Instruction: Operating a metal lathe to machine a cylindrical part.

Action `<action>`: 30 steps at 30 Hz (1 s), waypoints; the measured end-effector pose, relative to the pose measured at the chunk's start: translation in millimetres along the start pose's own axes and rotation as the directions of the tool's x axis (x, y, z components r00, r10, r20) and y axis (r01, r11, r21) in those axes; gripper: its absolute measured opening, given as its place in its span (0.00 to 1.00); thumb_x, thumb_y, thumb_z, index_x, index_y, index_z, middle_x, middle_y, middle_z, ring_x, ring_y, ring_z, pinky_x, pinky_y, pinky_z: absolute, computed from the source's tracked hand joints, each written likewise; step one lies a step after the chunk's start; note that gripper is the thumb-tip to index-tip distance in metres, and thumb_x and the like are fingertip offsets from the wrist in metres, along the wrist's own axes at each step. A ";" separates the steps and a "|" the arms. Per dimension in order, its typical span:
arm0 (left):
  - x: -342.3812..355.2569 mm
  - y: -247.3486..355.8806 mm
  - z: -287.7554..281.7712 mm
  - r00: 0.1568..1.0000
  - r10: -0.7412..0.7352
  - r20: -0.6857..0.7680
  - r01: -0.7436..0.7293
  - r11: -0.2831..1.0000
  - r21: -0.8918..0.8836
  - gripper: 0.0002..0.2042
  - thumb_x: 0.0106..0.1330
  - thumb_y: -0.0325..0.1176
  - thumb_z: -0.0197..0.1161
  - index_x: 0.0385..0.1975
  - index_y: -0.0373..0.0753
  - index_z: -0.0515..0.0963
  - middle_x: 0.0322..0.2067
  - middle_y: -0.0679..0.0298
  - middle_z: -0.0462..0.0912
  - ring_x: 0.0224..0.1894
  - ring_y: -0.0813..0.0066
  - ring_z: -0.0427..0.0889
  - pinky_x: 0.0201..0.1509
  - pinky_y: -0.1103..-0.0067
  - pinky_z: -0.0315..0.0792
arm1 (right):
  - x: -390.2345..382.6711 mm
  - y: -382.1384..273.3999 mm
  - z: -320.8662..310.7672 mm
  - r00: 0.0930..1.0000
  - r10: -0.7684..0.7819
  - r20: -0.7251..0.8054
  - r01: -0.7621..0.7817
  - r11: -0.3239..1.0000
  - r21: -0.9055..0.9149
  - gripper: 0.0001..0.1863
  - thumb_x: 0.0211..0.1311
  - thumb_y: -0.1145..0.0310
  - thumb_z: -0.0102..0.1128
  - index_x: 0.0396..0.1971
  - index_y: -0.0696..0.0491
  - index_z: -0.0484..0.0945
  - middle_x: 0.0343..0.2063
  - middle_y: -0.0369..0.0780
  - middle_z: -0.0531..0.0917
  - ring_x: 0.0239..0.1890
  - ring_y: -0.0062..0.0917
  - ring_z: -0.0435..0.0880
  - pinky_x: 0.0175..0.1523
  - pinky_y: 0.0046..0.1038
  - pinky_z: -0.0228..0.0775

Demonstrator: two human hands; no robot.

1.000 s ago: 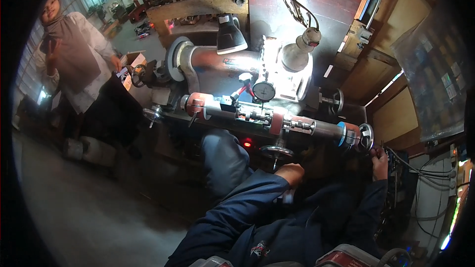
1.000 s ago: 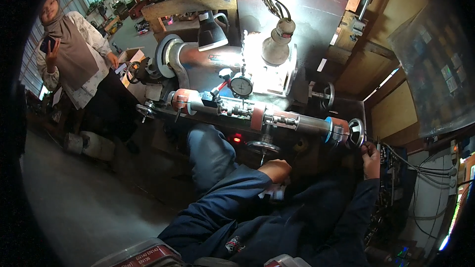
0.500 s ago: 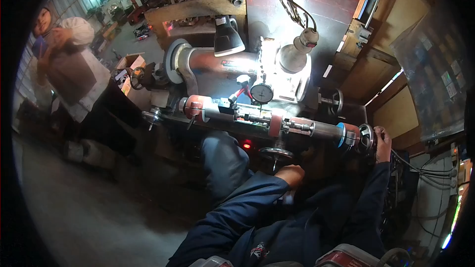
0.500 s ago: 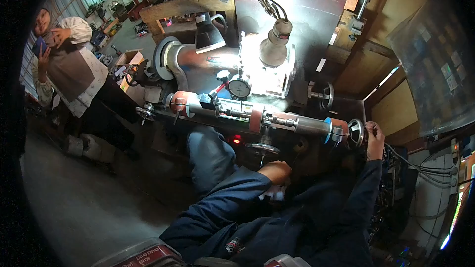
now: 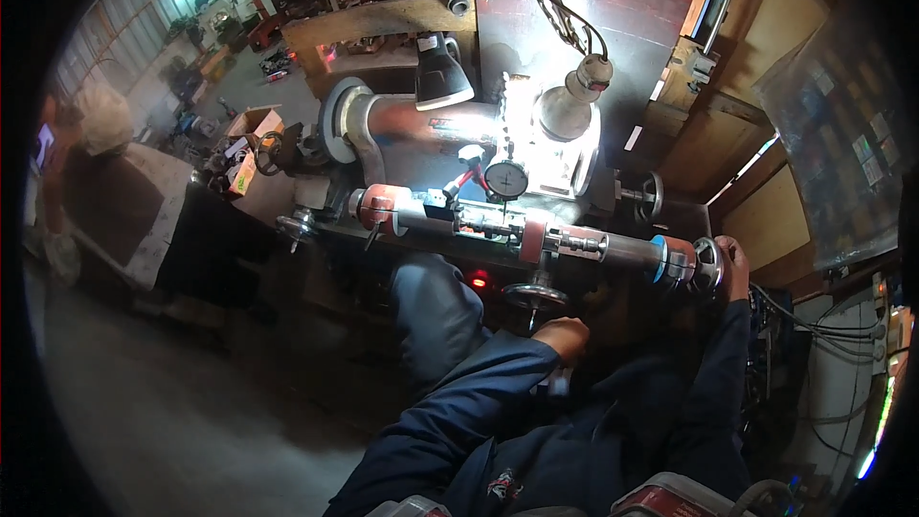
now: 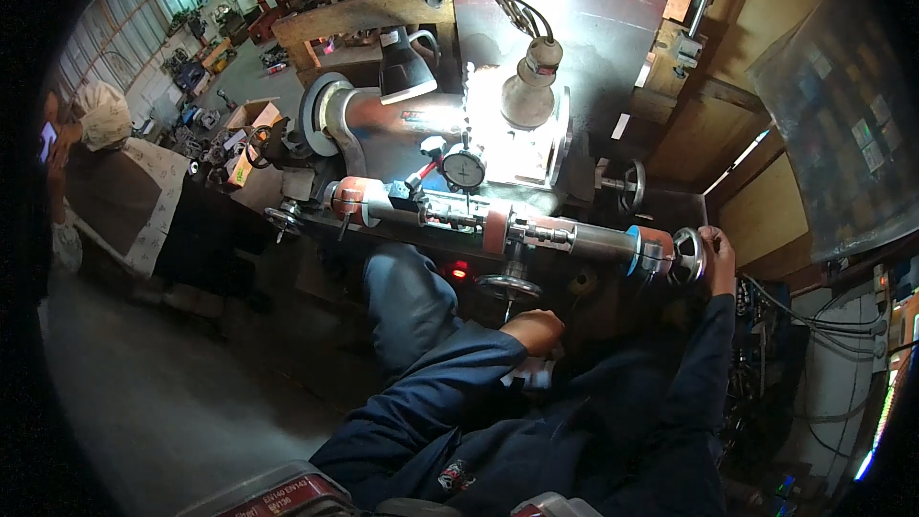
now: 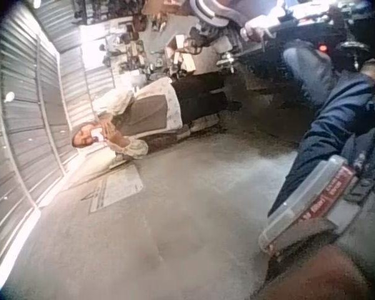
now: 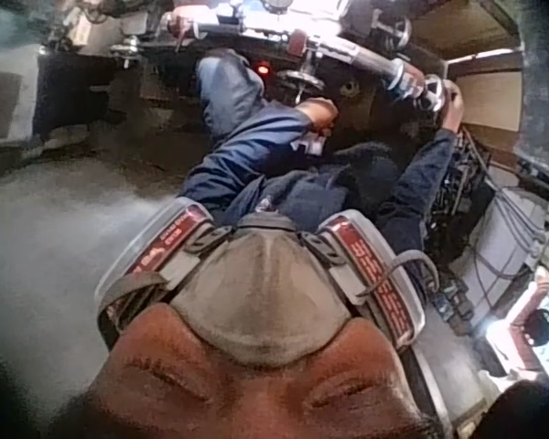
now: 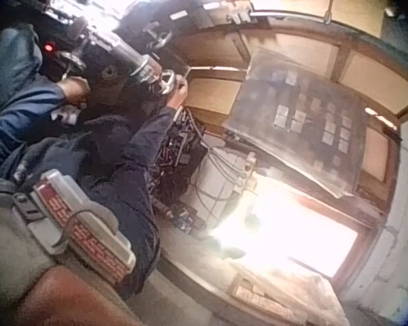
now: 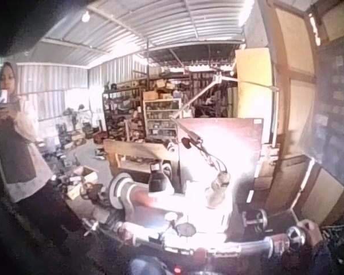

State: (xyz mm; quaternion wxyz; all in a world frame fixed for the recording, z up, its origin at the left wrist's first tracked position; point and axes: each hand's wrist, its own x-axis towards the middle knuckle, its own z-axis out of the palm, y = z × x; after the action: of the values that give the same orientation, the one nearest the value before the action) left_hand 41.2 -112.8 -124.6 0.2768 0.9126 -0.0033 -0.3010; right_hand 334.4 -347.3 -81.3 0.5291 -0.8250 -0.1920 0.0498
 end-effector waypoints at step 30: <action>-21.6 12.5 -7.6 0.611 0.278 -0.741 -0.436 0.900 -0.022 0.09 0.62 0.36 0.61 0.28 0.36 0.77 0.30 0.55 0.79 0.36 0.54 0.80 0.40 0.66 0.72 | -38.9 66.8 -16.1 0.979 0.032 0.202 0.001 0.987 -0.159 0.13 0.64 0.68 0.52 0.43 0.59 0.79 0.35 0.38 0.85 0.38 0.20 0.79 0.44 0.25 0.69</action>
State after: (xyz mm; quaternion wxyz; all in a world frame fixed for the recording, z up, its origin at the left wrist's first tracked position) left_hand 29.8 -115.8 -101.4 0.4000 0.9037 -0.0467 0.1451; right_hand 320.8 -399.9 -138.6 0.4390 -0.8565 -0.2420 0.1228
